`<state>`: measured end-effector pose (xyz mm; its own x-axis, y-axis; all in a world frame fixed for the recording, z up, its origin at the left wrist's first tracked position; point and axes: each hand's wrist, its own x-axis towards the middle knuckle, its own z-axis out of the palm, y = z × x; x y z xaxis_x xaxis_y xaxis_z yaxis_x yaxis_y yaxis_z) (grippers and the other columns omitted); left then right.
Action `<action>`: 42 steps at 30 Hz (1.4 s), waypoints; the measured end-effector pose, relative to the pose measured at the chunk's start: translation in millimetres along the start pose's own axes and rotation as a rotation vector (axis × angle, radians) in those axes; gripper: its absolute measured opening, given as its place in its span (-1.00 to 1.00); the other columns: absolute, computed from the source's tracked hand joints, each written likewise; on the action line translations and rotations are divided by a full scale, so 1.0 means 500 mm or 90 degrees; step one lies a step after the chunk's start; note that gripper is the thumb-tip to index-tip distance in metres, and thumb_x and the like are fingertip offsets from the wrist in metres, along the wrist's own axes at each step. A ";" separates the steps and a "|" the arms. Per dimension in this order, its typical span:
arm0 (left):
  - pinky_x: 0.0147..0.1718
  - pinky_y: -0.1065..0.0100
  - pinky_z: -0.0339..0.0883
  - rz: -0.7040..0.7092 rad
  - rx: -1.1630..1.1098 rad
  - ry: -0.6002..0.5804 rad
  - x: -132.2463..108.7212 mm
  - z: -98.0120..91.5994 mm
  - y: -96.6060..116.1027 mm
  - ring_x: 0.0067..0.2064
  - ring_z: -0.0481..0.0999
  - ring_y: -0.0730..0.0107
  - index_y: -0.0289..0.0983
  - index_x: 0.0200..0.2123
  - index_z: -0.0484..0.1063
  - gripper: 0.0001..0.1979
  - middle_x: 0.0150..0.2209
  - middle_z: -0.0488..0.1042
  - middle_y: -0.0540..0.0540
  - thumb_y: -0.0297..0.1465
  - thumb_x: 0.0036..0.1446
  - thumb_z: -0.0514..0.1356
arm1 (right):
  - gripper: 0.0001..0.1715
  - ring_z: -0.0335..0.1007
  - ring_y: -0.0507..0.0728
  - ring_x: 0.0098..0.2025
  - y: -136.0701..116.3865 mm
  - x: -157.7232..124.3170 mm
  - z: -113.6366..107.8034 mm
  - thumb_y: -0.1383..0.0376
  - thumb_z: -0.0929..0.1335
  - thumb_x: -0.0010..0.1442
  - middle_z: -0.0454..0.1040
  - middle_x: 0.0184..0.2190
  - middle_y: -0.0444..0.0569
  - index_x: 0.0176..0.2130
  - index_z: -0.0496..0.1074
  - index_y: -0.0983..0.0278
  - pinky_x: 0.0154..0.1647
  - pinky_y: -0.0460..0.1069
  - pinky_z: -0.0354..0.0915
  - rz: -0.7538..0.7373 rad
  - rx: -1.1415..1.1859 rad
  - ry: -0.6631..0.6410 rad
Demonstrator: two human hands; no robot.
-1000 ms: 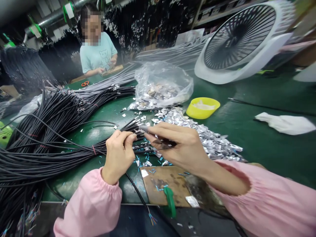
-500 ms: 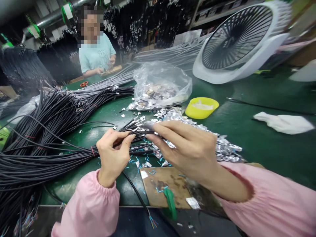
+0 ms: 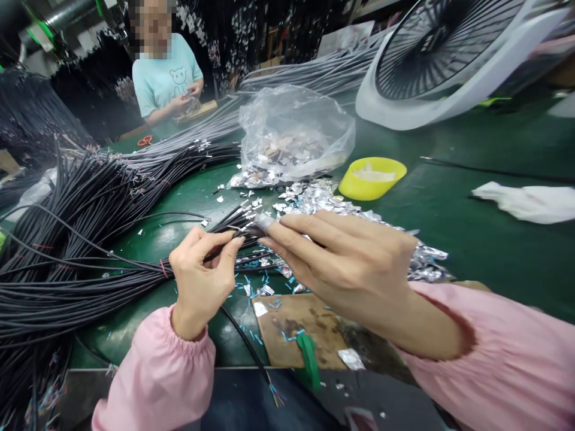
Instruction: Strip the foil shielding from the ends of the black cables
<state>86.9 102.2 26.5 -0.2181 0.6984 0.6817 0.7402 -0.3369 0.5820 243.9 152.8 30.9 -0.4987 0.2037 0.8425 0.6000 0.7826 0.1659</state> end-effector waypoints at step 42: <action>-0.52 0.46 0.04 -0.086 -0.134 -0.291 0.026 -0.030 -0.015 -0.55 0.15 0.57 -0.32 -0.59 0.33 -0.64 -0.59 0.22 0.04 -0.32 0.21 0.01 | -0.75 0.37 0.03 -0.40 0.006 0.011 0.037 0.56 0.25 0.09 0.42 -0.41 -0.02 -0.31 0.42 0.31 -0.46 -0.12 0.28 0.142 0.509 0.039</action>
<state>68.9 104.3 37.7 0.0312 0.9330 0.3585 0.5704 -0.3111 0.7601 231.2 167.1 26.4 -0.3715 0.3895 0.8428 0.0443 0.9142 -0.4029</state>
